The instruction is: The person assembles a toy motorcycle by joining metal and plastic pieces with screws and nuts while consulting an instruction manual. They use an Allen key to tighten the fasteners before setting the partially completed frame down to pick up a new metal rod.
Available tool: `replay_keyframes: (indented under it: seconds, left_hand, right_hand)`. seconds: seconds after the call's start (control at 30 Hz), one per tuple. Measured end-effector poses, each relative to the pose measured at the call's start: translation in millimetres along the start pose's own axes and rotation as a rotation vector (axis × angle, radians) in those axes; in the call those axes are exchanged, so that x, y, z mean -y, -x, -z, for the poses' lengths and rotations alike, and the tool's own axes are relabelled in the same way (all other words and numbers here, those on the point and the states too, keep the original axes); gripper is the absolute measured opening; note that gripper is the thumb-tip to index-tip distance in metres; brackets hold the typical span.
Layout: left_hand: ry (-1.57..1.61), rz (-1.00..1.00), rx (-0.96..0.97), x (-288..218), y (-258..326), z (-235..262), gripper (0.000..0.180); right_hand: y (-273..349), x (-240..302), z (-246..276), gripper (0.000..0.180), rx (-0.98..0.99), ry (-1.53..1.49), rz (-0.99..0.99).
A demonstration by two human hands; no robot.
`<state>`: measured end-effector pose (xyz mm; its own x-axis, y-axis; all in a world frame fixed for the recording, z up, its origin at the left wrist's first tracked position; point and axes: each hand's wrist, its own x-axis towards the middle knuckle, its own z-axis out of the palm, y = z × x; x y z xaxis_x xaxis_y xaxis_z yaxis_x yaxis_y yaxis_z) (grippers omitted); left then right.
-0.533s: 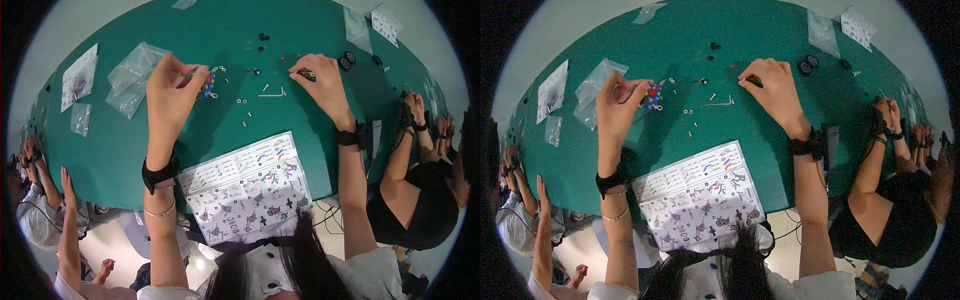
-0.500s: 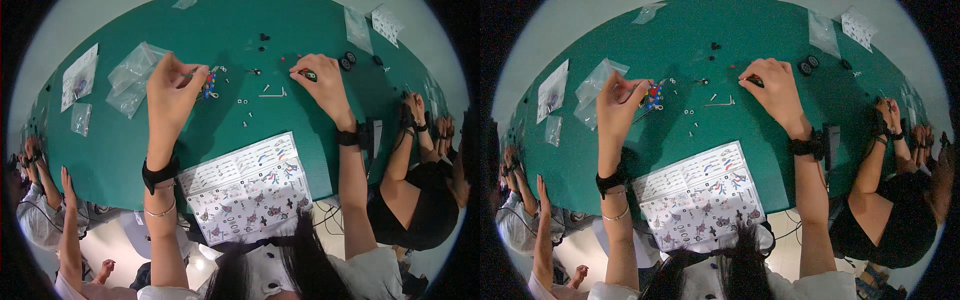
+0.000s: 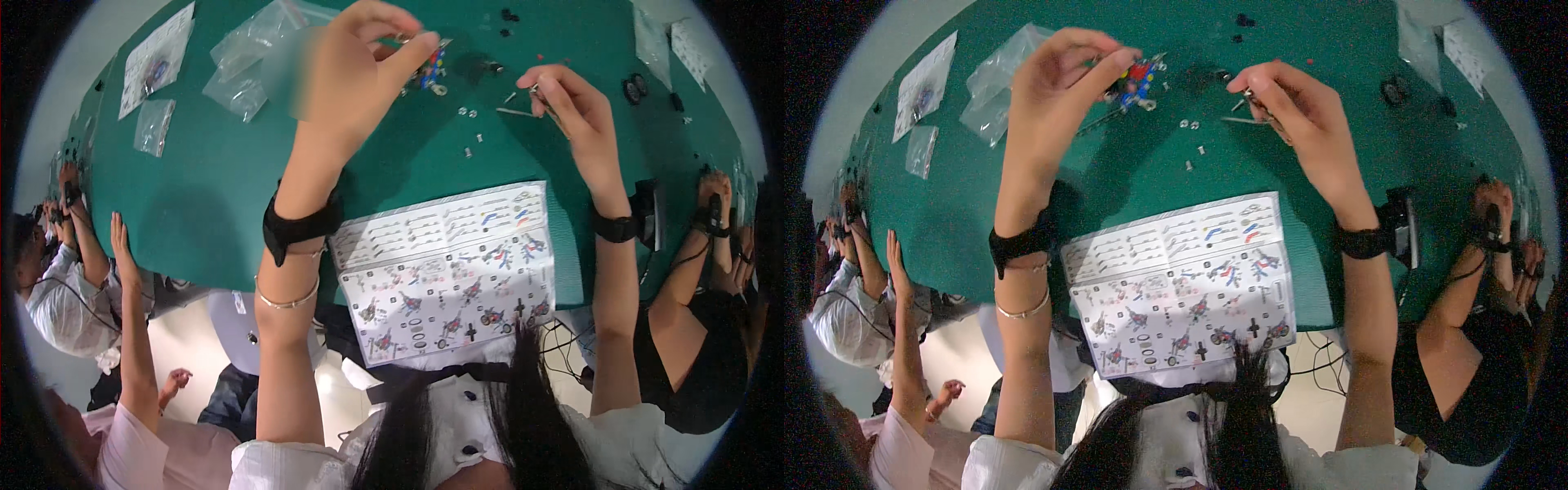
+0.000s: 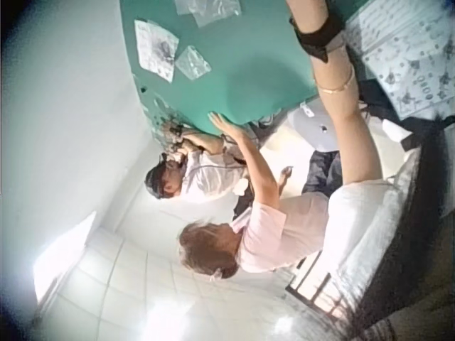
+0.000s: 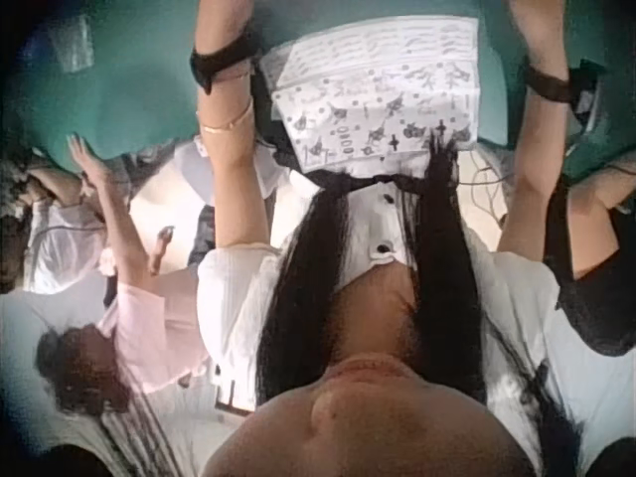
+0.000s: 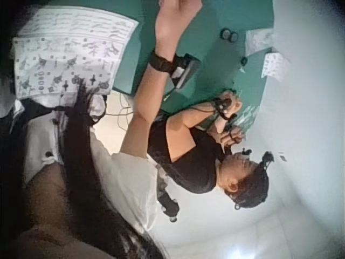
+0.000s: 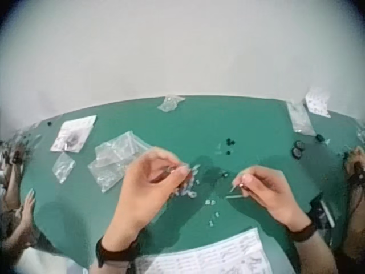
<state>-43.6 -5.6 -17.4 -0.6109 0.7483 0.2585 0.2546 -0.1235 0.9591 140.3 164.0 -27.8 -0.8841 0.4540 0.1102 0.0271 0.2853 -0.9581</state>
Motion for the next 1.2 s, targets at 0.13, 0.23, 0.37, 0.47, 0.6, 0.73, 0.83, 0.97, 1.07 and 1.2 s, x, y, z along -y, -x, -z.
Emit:
replay_keyframes:
  seconds: [0.13,0.23,0.37,0.47,0.6,0.73,0.83,0.97,1.07,1.2]
  left_hand:
    - [0.021,0.034,0.028,-12,3,-4,0.011]
    - [0.072,0.146,0.073,-19,5,0,0.010]
    - [0.161,-0.015,0.144,-15,7,-1,0.010]
    - [0.132,0.031,0.138,-20,7,-3,0.009]
    - [0.140,-0.002,0.189,-14,4,-2,0.010]
    - [0.125,0.023,0.188,-15,7,-5,0.011]
    - [0.131,0.056,0.231,-15,6,-9,0.013]
    - [0.192,0.038,0.302,-13,6,-4,0.018]
    - [0.259,0.055,0.335,-10,10,-1,0.020]
    - [0.167,0.153,0.346,-12,5,-8,0.020]
  right_hand:
    - [5,10,-8,0.021,0.050,-0.020,-0.061]
    - [4,0,-12,0.022,0.047,-0.034,-0.011]
    - [7,-6,-10,0.029,0.022,-0.098,-0.034]
    - [3,-8,-3,0.032,0.102,-0.166,-0.099]
    - [4,0,-8,0.026,0.108,-0.231,-0.061]
    - [5,-6,-9,0.035,0.095,-0.161,-0.033]
    - [7,-6,-5,0.032,0.122,-0.007,-0.004]
    - [7,-9,-7,0.025,0.141,0.144,0.026]
    - [9,10,-24,0.018,0.105,0.126,0.009]
    - [10,22,-34,0.014,-0.054,0.163,-0.150]
